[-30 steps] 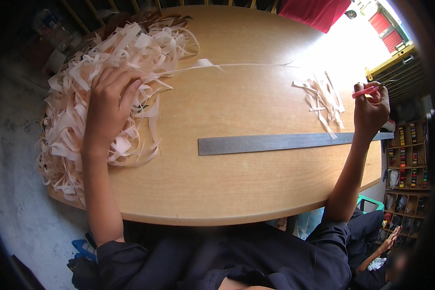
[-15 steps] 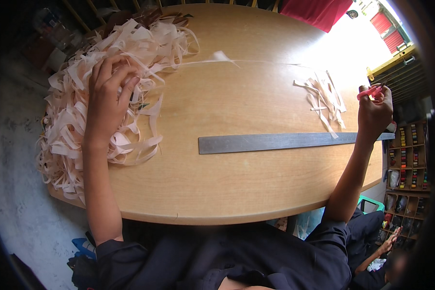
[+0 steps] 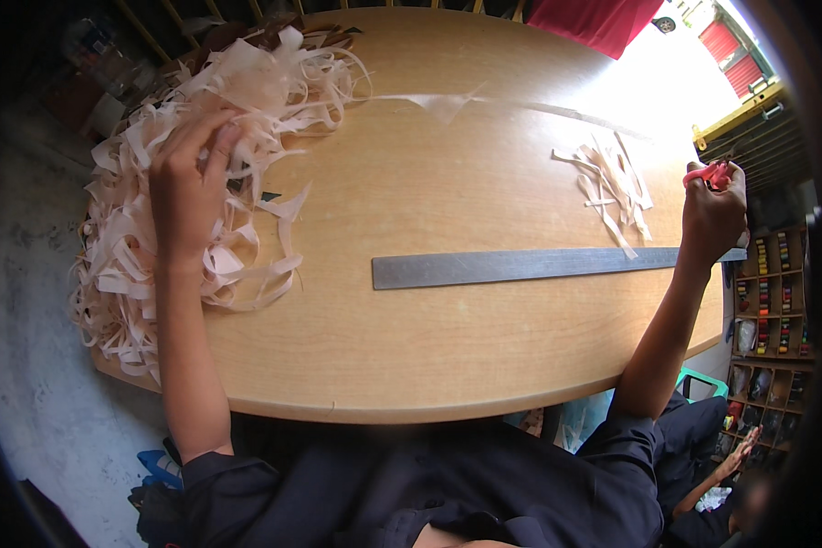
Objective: The person uses pink-handled scissors and a metal ruler to cut long strips of light-colored rubber material into uniform short segments. The cut pieces are placed in a pile on the table.
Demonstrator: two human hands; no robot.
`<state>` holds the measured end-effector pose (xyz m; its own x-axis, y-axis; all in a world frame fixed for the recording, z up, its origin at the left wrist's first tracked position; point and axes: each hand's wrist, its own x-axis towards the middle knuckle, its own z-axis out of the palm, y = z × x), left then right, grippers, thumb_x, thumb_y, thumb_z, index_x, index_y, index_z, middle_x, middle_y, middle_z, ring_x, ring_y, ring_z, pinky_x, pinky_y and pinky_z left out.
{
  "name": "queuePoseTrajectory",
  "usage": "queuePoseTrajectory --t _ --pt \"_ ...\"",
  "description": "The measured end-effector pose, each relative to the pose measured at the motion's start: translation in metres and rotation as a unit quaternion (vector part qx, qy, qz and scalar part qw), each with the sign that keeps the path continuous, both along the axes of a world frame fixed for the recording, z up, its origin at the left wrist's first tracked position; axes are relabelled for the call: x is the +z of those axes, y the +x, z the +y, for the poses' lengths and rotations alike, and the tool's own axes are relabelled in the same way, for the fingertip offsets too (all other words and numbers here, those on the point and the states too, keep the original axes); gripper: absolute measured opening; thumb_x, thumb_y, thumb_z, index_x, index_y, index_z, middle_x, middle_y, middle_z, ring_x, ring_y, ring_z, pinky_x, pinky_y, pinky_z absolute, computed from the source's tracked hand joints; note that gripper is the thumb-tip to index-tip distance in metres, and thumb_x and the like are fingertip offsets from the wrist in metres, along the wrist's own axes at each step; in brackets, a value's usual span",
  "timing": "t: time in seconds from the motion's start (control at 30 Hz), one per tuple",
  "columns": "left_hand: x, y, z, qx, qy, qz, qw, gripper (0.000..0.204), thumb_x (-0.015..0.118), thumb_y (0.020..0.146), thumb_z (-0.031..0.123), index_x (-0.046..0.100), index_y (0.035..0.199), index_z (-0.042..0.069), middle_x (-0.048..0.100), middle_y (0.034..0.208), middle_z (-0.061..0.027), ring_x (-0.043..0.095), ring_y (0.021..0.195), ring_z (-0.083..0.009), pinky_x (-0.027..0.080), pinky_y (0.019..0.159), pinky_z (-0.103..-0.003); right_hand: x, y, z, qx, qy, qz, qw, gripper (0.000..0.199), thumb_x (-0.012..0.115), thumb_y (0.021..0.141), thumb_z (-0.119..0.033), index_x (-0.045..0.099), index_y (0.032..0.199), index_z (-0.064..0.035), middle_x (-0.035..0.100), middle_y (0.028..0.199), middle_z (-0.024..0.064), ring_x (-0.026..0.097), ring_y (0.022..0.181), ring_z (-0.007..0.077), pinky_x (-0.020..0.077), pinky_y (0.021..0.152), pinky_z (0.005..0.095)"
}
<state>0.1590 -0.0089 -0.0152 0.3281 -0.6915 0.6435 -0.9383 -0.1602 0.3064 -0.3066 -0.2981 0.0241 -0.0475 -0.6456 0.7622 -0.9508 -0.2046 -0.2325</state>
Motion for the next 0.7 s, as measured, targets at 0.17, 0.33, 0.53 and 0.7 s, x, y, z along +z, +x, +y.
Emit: queuePoseTrajectory --t 0.17,0.33,0.53,0.7 --pt "0.004 0.001 0.004 0.013 -0.168 0.058 0.984 0.016 0.066 0.105 0.009 0.075 0.117 0.002 0.080 0.109 -0.0119 0.076 0.099 -0.0175 0.057 0.085 -0.030 -0.006 0.004 -0.002 0.014 -0.012 -0.003 1.000 0.029 0.085 0.078 -0.023 0.071 0.101 -0.0114 0.077 0.093 0.0069 0.077 0.087 0.0311 0.0568 0.076 0.0446" --pt "0.004 0.002 0.005 0.020 -0.187 0.078 0.979 0.016 0.066 0.106 0.011 0.073 0.114 -0.001 0.080 0.108 -0.0123 0.075 0.101 -0.0135 0.057 0.087 -0.029 -0.006 0.008 0.003 0.013 0.009 0.022 1.000 0.026 0.083 0.080 -0.021 0.071 0.101 -0.0115 0.077 0.093 0.0070 0.076 0.086 0.0319 0.0569 0.076 0.0440" --pt "0.004 0.003 0.003 0.044 -0.139 0.044 0.988 0.011 0.072 0.101 0.011 0.073 0.105 0.001 0.076 0.109 -0.0113 0.074 0.098 -0.0215 0.057 0.086 -0.033 -0.002 0.000 -0.003 -0.025 0.010 0.030 0.999 0.024 0.081 0.082 -0.020 0.071 0.102 -0.0103 0.078 0.093 0.0081 0.077 0.086 0.0310 0.0573 0.076 0.0451" --pt "0.006 0.013 0.005 0.044 -0.085 -0.111 0.989 0.013 0.071 0.096 0.002 0.073 0.108 0.002 0.074 0.119 -0.0103 0.068 0.115 -0.0270 0.054 0.098 -0.038 -0.008 -0.008 -0.014 -0.029 0.020 0.018 0.999 0.025 0.080 0.084 -0.018 0.070 0.105 -0.0090 0.078 0.090 0.0090 0.077 0.085 0.0296 0.0587 0.077 0.0430"
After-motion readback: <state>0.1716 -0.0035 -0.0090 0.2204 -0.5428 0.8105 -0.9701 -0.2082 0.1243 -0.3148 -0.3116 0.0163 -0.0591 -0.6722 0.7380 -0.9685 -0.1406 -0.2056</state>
